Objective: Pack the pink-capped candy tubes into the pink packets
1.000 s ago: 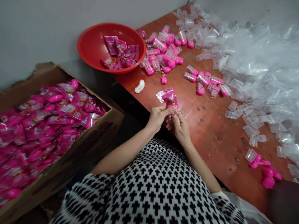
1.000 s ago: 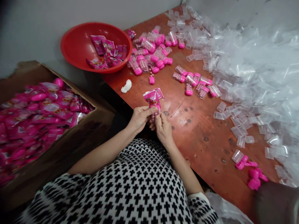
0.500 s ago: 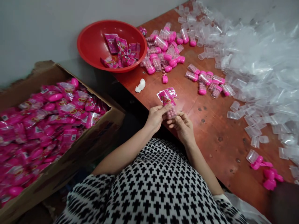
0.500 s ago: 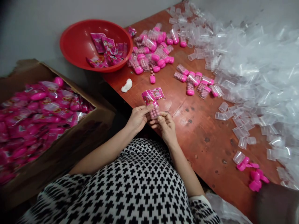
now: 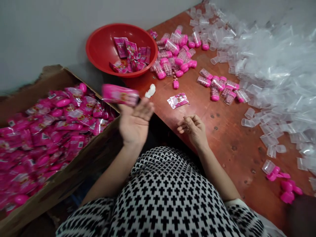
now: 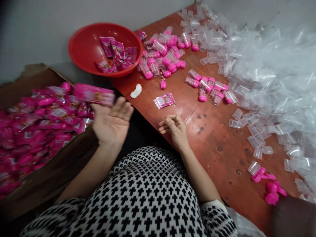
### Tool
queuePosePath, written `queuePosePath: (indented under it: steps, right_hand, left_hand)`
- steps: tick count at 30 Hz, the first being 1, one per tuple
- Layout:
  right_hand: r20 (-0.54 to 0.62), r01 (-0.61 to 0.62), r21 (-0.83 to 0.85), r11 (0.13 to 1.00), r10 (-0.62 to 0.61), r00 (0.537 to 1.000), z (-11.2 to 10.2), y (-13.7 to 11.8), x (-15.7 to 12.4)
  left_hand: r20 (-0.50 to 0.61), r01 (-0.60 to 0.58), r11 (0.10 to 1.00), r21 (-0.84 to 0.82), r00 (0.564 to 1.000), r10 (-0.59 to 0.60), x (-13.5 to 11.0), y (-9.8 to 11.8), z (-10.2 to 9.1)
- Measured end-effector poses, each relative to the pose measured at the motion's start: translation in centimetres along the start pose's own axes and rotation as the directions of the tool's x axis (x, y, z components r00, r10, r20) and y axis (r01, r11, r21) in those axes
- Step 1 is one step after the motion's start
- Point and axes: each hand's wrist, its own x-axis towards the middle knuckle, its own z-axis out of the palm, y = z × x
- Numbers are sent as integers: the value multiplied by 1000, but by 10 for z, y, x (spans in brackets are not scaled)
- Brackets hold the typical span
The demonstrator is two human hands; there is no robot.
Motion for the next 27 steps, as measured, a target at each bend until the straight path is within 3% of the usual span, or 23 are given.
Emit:
queuePosePath:
  steps: [2, 4, 5, 7, 10, 12, 14, 18, 21, 25, 27]
  right_hand:
    - [-25, 8, -47, 999, -9, 1000, -5, -2, 1]
    - [-42, -1, -93, 996, -2, 999, -10, -3, 3]
    - [-44, -10, -113, 994, 5, 999, -12, -3, 4]
    - [-46, -22, -155, 988, 15, 999, -15, -4, 6]
    - [-61, -31, -227, 973, 18, 998, -18, -7, 7]
    - [-69, -37, -261, 965, 20, 997, -21, -10, 7]
    - [-67, -37, -282, 959, 19, 998, -25, -12, 9]
    - [-44, -6, -320, 947, -9, 999, -31, -14, 21]
    - [-88, 76, -291, 954, -105, 991, -27, -13, 39]
    - [-128, 119, -183, 976, -143, 981, -14, -10, 64]
    - [-144, 117, -160, 980, -141, 980, -11, -12, 72]
  left_hand:
    - [-104, -139, 989, 41, 984, 143, 13, 13, -12]
    - [-104, -152, 971, 186, 979, 174, 27, 7, -17]
    - [-47, -138, 942, 304, 986, 160, 33, -3, -16]
    - [148, -222, 801, 555, 975, 167, 47, -30, -9]
    - [469, -449, 480, 754, 879, 87, 66, -71, 8]
    - [556, -533, 326, 780, 830, 27, 74, -88, 17]
    - [581, -562, 256, 787, 814, 1, 80, -96, 20]
    - [600, -588, 214, 780, 800, 9, 82, -96, 16]
    - [619, -620, 222, 753, 781, 81, 77, -94, 12]
    - [606, -614, 350, 708, 782, 146, 56, -90, 15]
    - [566, -554, 449, 701, 815, 121, 44, -83, 18]
